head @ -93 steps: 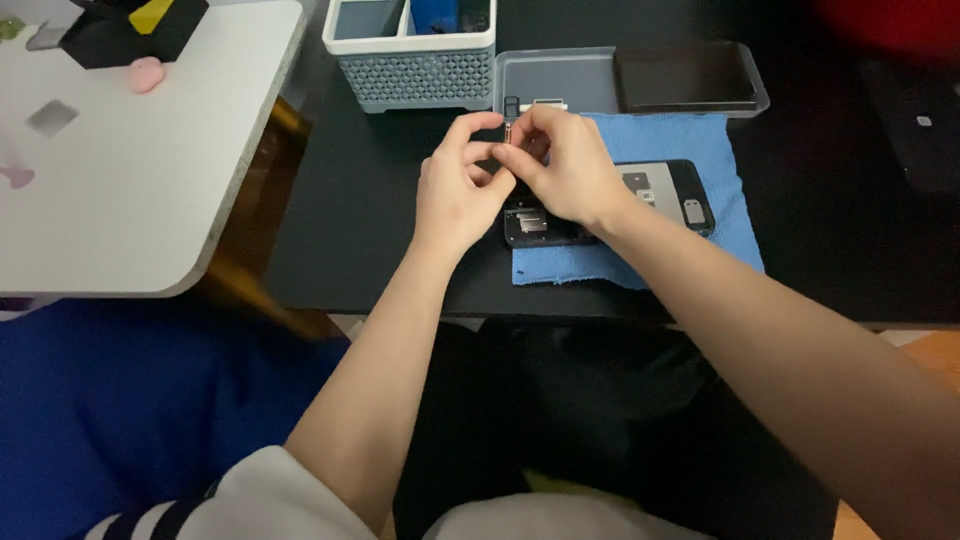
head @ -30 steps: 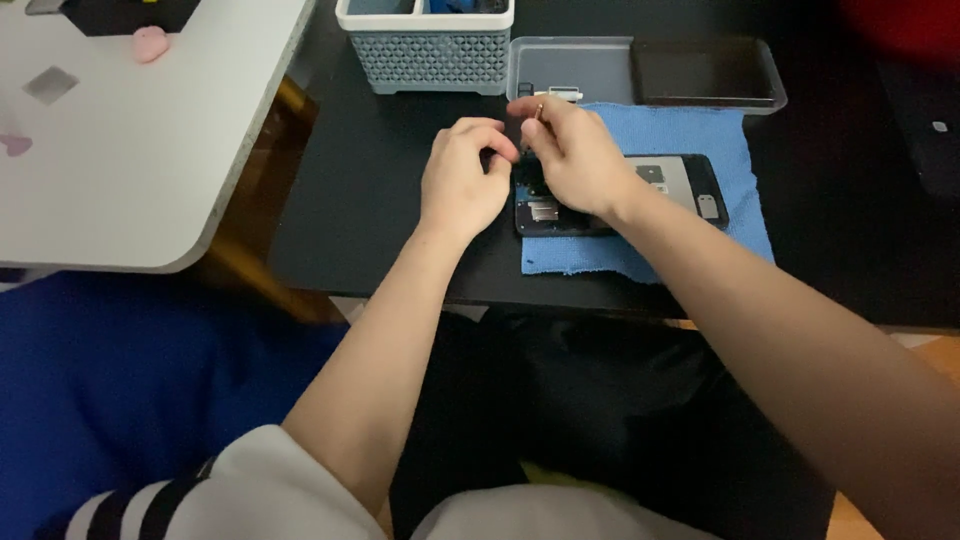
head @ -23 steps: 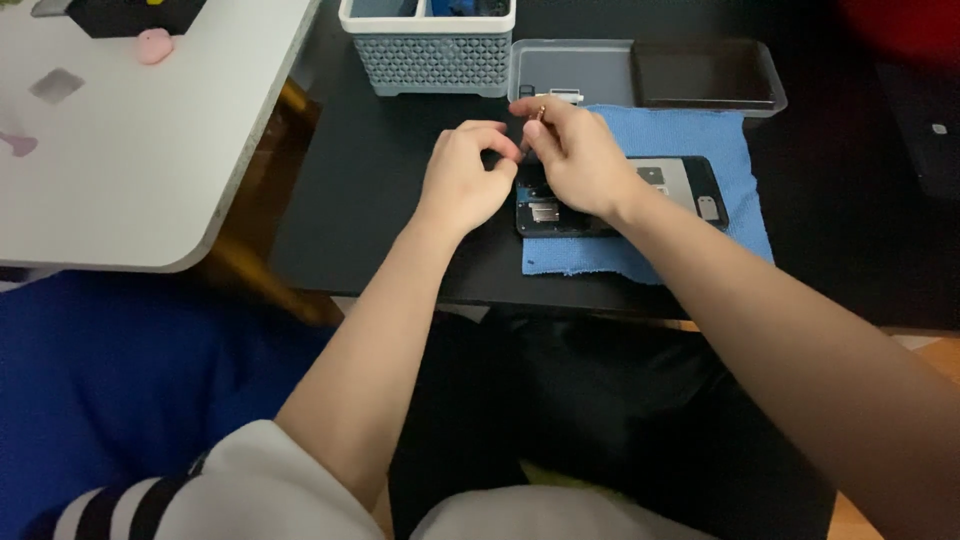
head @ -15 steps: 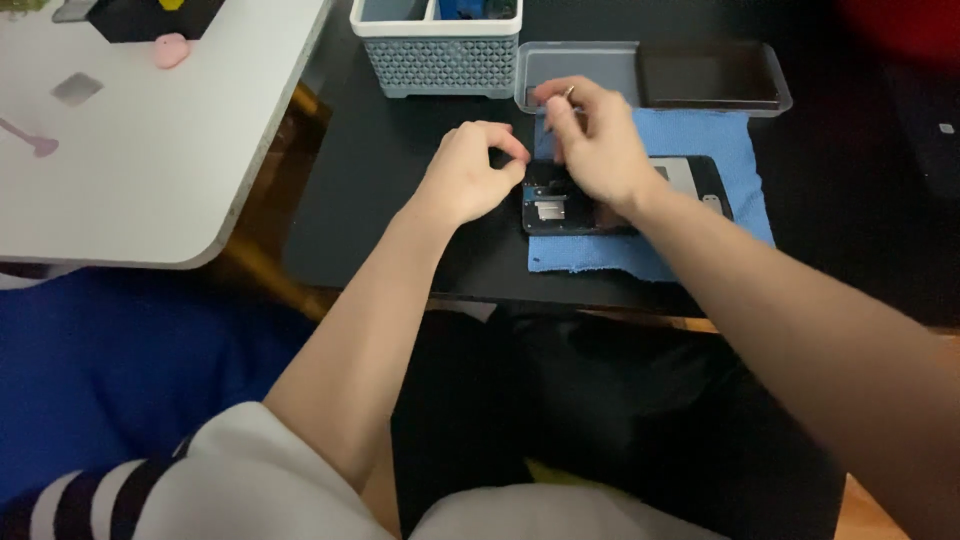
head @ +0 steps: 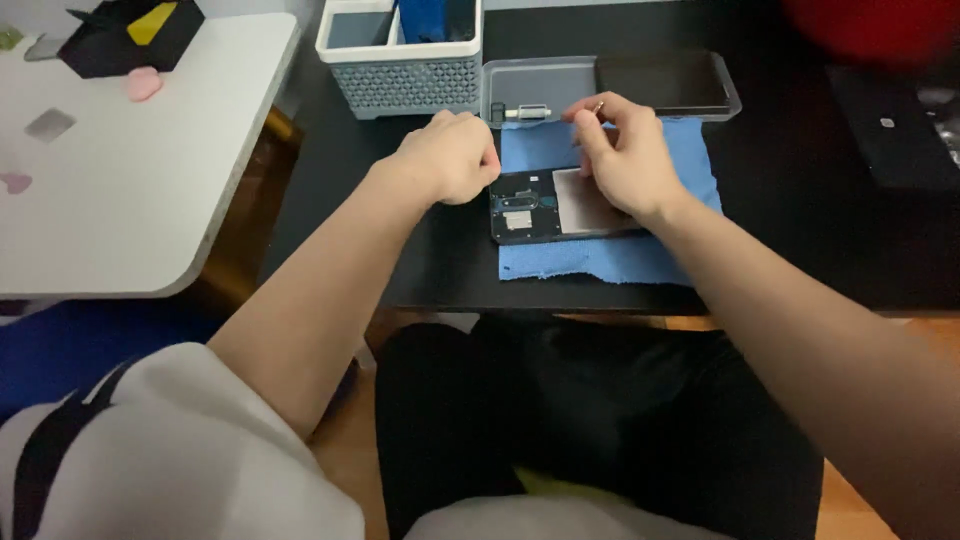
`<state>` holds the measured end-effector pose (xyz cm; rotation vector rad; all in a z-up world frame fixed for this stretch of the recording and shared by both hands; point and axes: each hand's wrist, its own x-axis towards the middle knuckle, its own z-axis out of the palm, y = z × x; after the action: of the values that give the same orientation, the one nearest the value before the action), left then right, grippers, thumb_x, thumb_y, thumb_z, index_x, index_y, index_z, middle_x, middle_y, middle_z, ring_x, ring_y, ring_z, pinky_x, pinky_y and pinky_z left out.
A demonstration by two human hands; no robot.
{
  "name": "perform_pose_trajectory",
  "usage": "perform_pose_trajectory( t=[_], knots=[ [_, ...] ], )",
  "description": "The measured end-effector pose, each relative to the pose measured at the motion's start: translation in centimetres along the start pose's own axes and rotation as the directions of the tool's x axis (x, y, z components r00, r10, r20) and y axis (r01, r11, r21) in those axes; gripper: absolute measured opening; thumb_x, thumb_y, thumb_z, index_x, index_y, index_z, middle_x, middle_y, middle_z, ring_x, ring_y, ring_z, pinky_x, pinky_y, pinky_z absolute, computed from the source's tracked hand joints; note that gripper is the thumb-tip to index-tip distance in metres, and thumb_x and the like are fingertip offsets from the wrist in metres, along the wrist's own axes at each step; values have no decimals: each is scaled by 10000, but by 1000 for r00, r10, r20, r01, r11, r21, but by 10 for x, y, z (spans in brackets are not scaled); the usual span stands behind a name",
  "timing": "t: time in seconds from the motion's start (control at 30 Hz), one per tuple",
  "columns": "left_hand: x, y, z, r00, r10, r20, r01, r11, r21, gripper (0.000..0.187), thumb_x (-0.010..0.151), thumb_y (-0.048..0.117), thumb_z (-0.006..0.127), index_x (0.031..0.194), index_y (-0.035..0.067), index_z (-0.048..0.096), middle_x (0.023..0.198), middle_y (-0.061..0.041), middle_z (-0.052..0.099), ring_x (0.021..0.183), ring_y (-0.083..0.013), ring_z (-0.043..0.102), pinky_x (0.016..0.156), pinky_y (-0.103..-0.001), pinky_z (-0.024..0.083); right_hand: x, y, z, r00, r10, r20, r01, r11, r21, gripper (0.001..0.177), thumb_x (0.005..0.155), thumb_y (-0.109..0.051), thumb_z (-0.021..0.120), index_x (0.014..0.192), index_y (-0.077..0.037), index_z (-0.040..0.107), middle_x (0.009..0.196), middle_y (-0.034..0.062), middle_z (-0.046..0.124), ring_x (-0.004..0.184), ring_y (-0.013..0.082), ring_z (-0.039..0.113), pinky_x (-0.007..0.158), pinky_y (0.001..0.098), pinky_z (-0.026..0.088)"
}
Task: Disassembling a smartphone and organizing the internal components into a metal tray on a workbench.
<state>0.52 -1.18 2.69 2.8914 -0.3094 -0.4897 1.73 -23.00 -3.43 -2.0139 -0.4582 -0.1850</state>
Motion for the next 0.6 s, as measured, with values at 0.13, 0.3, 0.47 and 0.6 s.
perform_pose_trajectory(
  t=[0.13,0.3,0.47,0.6],
  knots=[
    [11,1,6,999,37,15,-39,984,172,292,1014,75,508,755,161,612,1134,-89,563,1142,-327,452,843,-498,468,-1,-6,2,998,66,-11,-66,997,-31,260,1073,-231,479,1115,-91,694,612,36,586,554,111,574,541,298,458],
    [33,-23,32,963,238,-126,-198,943,268,302,1032,177,546,1287,59,656,1466,-205,523,1399,-425,423,1029,-619,431,-4,8,3,998,-42,-55,43,999,29,218,1104,-105,524,1173,1,702,809,138,632,621,195,684,620,352,569],
    [20,-21,28,946,281,-165,-229,933,277,176,985,115,575,1108,60,688,1290,-167,615,1314,-426,490,968,-591,450,-3,7,5,999,-34,-40,32,999,-40,214,1111,-124,532,1149,-10,708,684,86,632,584,195,678,593,333,552],
    [20,-25,28,929,289,-231,-266,955,129,124,980,168,649,866,127,677,1031,-125,673,1196,-453,561,918,-607,470,-2,4,5,999,-22,-38,19,997,-71,226,1112,-134,535,1158,-6,715,745,138,678,621,243,723,595,357,579]
  ],
)
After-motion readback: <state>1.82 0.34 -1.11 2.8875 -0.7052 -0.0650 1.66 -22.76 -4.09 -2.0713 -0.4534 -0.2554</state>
